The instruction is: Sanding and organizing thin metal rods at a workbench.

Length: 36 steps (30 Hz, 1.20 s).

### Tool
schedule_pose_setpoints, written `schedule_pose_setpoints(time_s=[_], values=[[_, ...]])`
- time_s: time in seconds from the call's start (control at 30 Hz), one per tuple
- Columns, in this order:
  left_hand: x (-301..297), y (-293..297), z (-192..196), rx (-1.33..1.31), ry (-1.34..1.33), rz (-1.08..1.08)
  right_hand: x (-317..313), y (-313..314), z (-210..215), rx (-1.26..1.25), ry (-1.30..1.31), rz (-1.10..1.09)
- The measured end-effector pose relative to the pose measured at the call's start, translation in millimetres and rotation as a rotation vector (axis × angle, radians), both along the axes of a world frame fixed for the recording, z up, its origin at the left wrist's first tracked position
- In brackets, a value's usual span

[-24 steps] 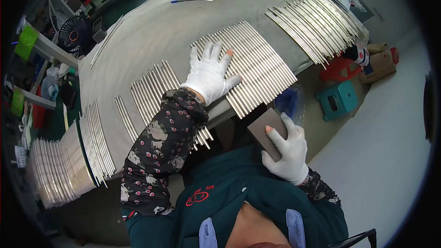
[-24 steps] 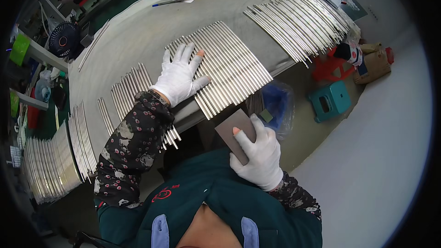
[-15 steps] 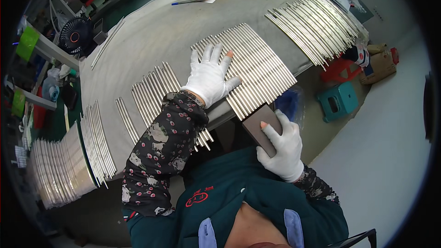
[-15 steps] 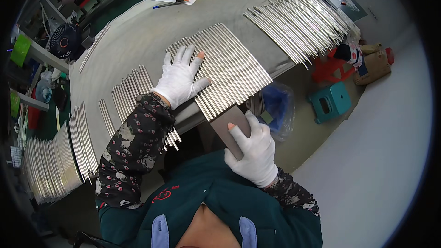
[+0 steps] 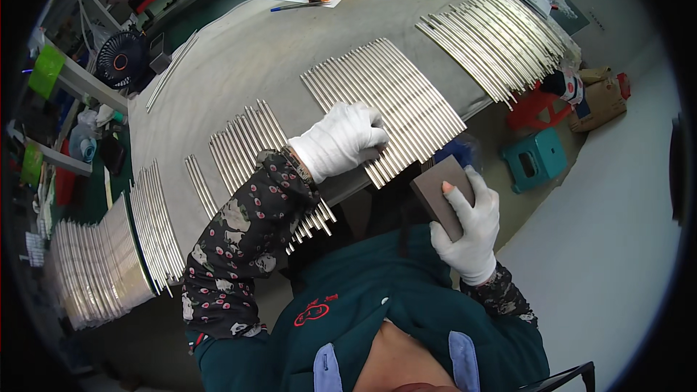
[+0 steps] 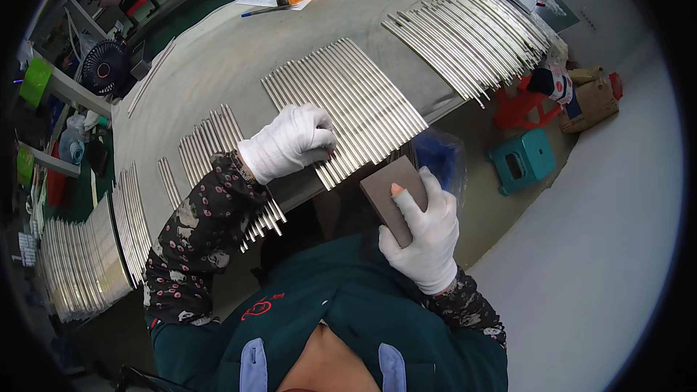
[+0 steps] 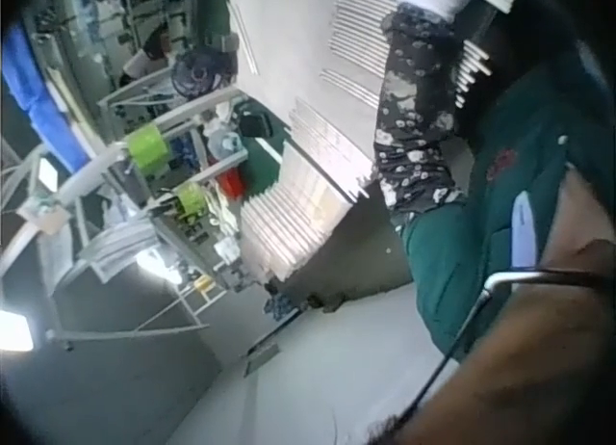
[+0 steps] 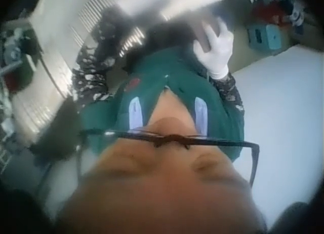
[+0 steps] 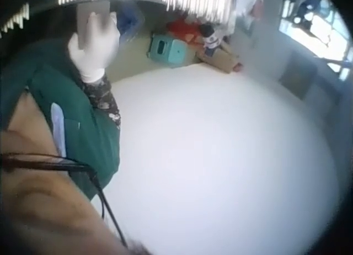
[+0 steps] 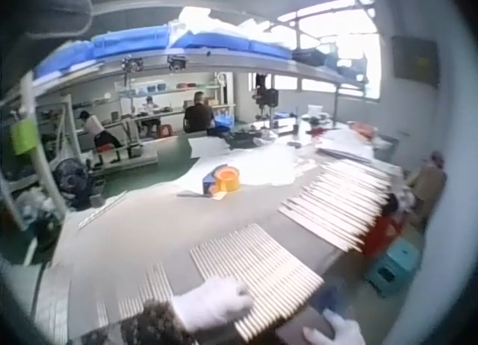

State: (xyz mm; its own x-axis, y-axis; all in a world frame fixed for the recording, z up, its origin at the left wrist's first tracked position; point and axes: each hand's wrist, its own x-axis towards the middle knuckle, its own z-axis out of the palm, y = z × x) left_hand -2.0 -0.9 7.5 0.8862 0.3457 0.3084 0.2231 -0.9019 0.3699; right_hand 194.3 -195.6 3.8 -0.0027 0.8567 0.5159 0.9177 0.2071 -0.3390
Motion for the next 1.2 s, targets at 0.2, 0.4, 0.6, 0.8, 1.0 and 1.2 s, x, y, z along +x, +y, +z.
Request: schedule_pose_setpoints(time_s=[0.2,0.4,0.6,0.8,1.0,1.2], values=[[-4.4,8.3,4.0,-0.108,0.078,-0.066,2.3,-2.3,-0.4,0.013,0.011,-0.002],[8.4,12.6,21.7,-0.155,0.345,-0.057,7.7,-1.5,-2.5,0.025,0.016,-0.006],[7.5,15.8,20.5,0.001,0.189,-0.117,18.4,0.3,-3.6,0.053,-0.001,-0.037],[30.6,30.3,-5.6,-0.382,0.009,0.023,30.8,17.3,4.1,0.087,-0.02,-0.048],[35.1,32.0,-14.6,-0.299,-0.07,0.038,43.3,45.8,12.3,0.095,0.006,0.02],[33.3,28.9,-13.2,-0.201,-0.062,0.048,27.8,75.2,23.4,0.035,-0.294,0.03]])
